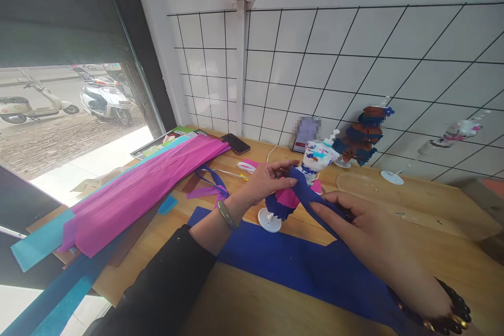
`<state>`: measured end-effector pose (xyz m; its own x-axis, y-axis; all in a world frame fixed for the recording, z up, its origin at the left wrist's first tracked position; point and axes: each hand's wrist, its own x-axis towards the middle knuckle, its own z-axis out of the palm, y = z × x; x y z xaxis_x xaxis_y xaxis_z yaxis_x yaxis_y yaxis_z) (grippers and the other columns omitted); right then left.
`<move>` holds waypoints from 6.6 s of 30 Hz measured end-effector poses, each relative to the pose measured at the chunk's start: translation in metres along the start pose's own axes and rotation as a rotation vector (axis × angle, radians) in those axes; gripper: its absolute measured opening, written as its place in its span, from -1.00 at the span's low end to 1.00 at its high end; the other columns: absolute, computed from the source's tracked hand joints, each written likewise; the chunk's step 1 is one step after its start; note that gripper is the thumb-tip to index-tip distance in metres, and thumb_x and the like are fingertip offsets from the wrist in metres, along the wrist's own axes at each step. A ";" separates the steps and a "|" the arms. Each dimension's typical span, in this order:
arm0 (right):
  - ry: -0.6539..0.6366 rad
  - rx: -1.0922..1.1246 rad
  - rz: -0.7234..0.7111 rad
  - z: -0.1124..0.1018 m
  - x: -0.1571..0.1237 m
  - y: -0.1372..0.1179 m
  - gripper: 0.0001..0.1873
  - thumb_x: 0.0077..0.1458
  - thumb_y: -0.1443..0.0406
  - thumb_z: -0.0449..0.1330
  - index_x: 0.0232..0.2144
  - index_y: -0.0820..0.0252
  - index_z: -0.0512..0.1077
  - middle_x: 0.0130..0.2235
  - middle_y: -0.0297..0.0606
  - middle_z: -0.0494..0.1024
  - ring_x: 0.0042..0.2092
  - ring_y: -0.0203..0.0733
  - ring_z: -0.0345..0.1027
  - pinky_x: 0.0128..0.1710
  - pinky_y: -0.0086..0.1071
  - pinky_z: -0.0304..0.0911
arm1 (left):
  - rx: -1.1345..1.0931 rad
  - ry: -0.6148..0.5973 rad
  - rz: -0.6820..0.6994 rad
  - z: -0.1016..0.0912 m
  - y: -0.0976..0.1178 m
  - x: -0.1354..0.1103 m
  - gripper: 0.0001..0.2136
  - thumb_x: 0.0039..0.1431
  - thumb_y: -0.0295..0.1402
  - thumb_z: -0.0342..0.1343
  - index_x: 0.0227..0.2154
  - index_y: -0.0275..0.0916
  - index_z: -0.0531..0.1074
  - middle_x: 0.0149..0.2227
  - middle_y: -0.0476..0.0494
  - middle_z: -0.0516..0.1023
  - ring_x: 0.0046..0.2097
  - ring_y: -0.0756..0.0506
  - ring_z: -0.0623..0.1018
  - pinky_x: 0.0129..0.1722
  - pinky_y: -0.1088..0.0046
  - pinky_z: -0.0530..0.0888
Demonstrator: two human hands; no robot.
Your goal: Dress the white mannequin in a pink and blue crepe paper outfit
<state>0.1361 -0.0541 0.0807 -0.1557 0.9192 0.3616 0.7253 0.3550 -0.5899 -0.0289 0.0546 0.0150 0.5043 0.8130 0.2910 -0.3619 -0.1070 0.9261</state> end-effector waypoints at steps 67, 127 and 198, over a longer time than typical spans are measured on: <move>0.009 0.027 -0.087 0.002 0.010 0.031 -0.75 0.21 0.09 -0.05 -0.29 0.07 0.31 -0.38 -0.32 0.45 -0.38 -0.24 0.31 -0.43 -0.40 0.24 | -0.027 -0.118 -0.026 0.003 0.008 -0.004 -0.78 -0.03 -0.28 0.24 -0.42 -0.36 0.44 -0.44 -0.03 0.43 -0.37 0.06 0.41 -0.30 0.47 0.36; 0.082 0.076 -0.031 0.009 0.011 0.019 -0.70 0.19 0.08 -0.03 -0.21 0.12 0.35 -0.28 -0.21 0.52 -0.24 -0.12 0.40 -0.33 -0.32 0.32 | 0.058 0.112 0.163 0.024 -0.005 0.001 -0.78 0.02 -0.27 0.19 -0.30 -0.29 0.42 -0.45 0.00 0.41 -0.40 0.08 0.40 -0.40 0.55 0.32; 0.087 0.436 0.361 -0.003 0.012 0.026 -0.51 -0.02 -0.09 0.14 -0.18 0.11 0.42 -0.35 -0.24 0.55 -0.38 -0.21 0.42 -0.32 -0.32 0.39 | -0.022 0.222 -0.100 0.023 0.002 -0.001 -0.65 -0.04 -0.43 0.23 -0.13 -0.29 0.39 -0.21 -0.19 0.56 -0.20 -0.07 0.55 -0.08 0.28 0.43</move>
<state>0.1548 -0.0344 0.0716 0.1200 0.9843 0.1295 0.3754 0.0758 -0.9238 -0.0123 0.0410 0.0221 0.3548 0.9250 0.1359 -0.3370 -0.0091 0.9415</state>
